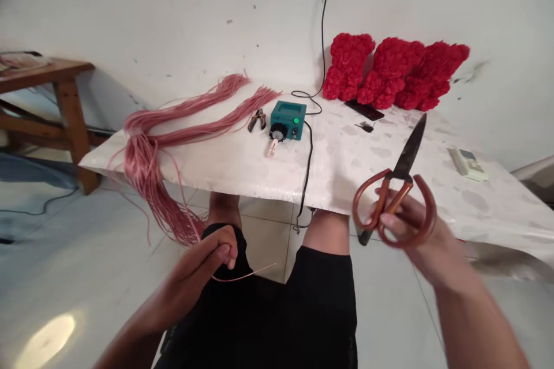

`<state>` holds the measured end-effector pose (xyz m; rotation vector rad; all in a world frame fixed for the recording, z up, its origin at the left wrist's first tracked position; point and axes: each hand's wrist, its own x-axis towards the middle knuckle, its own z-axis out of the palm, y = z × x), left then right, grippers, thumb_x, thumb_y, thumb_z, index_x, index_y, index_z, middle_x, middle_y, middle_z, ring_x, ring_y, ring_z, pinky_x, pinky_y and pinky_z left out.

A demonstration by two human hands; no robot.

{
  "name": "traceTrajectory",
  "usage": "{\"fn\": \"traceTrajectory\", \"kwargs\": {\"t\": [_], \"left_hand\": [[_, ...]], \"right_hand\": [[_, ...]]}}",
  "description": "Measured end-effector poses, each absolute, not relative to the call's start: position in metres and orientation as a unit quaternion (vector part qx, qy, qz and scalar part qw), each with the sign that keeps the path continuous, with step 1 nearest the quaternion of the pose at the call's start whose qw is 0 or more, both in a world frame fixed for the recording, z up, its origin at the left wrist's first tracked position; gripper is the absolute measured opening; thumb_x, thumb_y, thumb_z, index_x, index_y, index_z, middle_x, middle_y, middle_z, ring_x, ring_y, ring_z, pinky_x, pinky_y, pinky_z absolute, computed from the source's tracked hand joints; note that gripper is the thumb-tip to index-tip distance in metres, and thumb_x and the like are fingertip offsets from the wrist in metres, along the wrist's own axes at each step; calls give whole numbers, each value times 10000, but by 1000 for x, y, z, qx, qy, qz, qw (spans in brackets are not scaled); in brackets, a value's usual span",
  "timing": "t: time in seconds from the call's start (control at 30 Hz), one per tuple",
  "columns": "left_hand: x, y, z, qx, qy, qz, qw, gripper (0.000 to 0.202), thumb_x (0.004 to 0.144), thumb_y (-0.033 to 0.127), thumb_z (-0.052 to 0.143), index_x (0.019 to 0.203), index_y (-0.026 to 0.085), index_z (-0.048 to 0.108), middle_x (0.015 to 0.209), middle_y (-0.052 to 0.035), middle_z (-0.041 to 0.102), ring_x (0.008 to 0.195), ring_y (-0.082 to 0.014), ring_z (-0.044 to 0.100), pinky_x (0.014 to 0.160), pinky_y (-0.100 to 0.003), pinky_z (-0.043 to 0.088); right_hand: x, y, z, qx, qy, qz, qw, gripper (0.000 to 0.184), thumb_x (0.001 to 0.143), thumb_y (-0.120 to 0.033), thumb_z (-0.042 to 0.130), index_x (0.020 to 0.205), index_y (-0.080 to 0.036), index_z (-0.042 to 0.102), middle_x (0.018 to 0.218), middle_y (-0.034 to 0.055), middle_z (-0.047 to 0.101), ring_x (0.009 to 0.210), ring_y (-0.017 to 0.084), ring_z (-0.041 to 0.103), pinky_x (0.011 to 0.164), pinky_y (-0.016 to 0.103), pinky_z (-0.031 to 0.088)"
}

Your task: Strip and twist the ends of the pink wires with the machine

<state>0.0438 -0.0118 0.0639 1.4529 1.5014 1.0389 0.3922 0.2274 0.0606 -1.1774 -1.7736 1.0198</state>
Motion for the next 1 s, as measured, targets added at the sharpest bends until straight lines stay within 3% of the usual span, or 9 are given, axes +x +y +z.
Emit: {"fn": "traceTrajectory", "kwargs": {"t": [0.1, 0.27, 0.4, 0.73, 1.0], "left_hand": [[43, -16, 58, 563, 583, 433, 394, 304, 1090, 330, 292, 913, 204, 504, 868, 0, 467, 815, -136, 445, 756, -275, 358], [44, -24, 47, 555, 579, 454, 389, 274, 1091, 290, 298, 936, 203, 507, 877, 2, 479, 800, -124, 454, 747, -261, 376], [47, -27, 45, 570, 579, 460, 357, 231, 1075, 234, 346, 941, 197, 531, 868, 2, 519, 779, -110, 497, 714, -244, 403], [52, -25, 48, 620, 567, 484, 245, 205, 1007, 84, 417, 907, 189, 562, 822, 13, 557, 736, -75, 549, 659, -204, 431], [57, -19, 36, 629, 643, 422, 109, 160, 974, 69, 463, 936, 195, 555, 769, 25, 571, 642, -83, 538, 608, -220, 418]], "right_hand": [[365, 179, 52, -401, -655, 529, 361, 457, 814, -403, 769, 1227, -272, 623, 982, 82, 702, 850, 248, 684, 732, 379, 575], [290, 102, 29, -199, -651, 685, 259, 324, 862, -360, 718, 1140, -279, 573, 848, 24, 676, 695, 189, 637, 642, 336, 525], [249, 64, 19, -181, -585, 772, 170, 297, 862, -409, 711, 1005, -219, 534, 872, 36, 664, 744, 177, 622, 697, 331, 506], [247, 51, 8, -166, -538, 803, 197, 312, 907, -509, 646, 918, -206, 574, 789, 20, 559, 814, 204, 631, 912, 423, 518], [276, 35, 27, -215, -569, 785, 117, 422, 854, -604, 656, 1106, -267, 630, 1140, 97, 622, 1098, 311, 623, 992, 492, 470]]}}
